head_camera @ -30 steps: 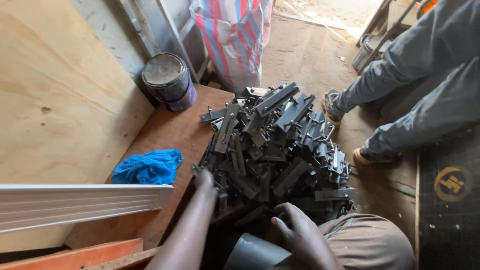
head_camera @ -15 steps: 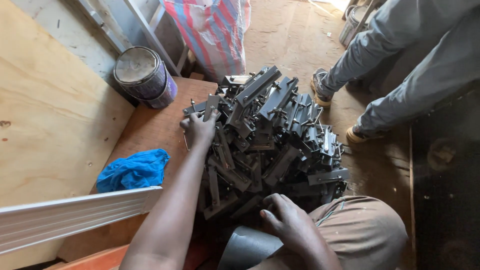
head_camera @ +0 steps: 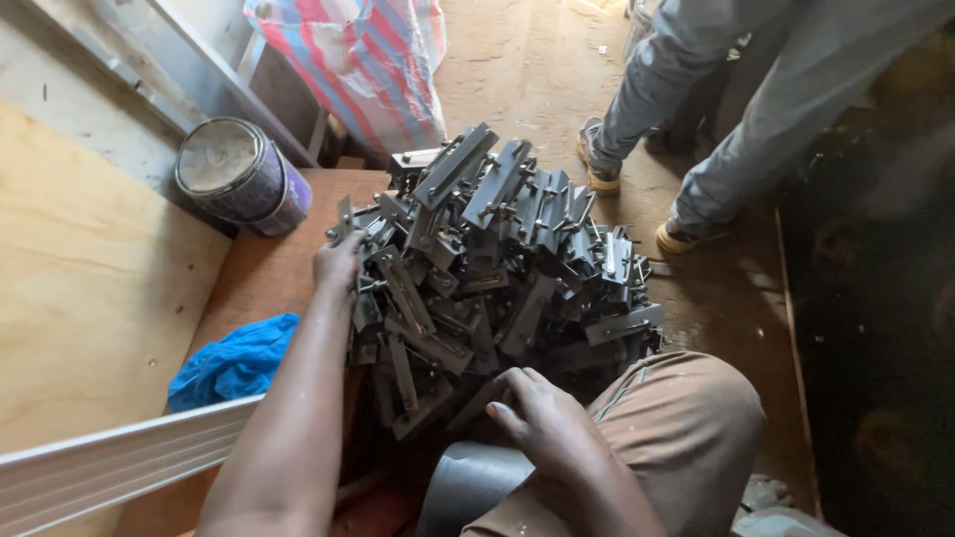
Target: Sorting and inspecting metal latch components and placing them into a wooden storage bin
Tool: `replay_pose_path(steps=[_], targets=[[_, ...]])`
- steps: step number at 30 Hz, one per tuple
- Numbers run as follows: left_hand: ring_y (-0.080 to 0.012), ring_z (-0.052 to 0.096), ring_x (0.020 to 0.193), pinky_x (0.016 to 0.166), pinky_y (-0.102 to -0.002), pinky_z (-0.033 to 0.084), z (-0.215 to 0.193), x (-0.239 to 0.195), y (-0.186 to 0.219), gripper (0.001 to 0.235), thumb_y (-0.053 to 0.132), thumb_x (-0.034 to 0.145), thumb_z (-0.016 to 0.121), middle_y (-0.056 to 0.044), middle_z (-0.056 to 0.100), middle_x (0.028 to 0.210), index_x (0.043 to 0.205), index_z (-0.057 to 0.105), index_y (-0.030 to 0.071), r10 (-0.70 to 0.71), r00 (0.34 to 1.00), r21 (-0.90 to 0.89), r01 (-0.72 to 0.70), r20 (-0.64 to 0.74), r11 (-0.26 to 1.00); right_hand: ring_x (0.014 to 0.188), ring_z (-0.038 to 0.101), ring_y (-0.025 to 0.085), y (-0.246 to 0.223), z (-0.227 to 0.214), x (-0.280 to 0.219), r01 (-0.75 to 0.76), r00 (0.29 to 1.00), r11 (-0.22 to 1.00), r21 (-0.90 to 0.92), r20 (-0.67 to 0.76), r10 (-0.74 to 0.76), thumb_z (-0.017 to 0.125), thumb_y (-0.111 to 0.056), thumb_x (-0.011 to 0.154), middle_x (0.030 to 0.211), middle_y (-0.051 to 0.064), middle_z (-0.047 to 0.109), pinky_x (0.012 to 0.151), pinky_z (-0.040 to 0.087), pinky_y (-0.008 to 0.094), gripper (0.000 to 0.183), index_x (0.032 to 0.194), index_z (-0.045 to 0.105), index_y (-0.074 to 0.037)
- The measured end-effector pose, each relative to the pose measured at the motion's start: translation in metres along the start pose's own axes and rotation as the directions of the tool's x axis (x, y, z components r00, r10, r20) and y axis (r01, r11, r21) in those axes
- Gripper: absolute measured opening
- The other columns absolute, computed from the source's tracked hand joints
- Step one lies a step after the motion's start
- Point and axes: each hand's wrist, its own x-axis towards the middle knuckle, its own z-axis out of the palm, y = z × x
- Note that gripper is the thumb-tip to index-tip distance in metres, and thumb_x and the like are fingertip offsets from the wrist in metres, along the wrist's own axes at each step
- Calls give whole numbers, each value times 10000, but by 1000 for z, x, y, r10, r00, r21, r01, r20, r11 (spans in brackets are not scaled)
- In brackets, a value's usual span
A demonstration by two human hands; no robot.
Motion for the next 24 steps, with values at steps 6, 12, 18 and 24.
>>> replay_pose_path(steps=[6,12,18,24], targets=[[-193,705,902,738,-375,532,-24,-33,38,589,453,676,811,-68,721,1098,1077,530,125,-22,944,-156,-32,-328,987,986,673,292,-4,0,-3,73,995,996,43,-76,-69,683,-358,938,1074,65,669,833,499,439,252,1084,618,-164],[-222,607,674,449,-339,476,-42,-188,168,554,413,870,471,-67,647,821,1333,484,108,209,903,-505,11,375,863,1048,726,163,-31,-39,-24,170,974,905,390,-203,-96,656,-247,932,1126,32,783,918,541,295,264,1162,728,-139],[-324,704,585,521,-520,611,85,-271,181,661,647,859,590,-180,703,743,910,661,-8,212,455,-432,459,865,776,765,722,139,13,-126,-86,329,751,933,149,-639,-163,651,-240,921,785,-35,780,753,527,300,155,924,779,-153],[-267,687,647,598,-413,595,231,-440,193,701,666,883,488,-151,709,798,1083,724,37,32,337,-200,478,941,855,814,598,114,128,-220,-153,224,633,883,412,-751,190,599,-272,1021,944,15,637,754,485,263,204,1157,616,-121]])
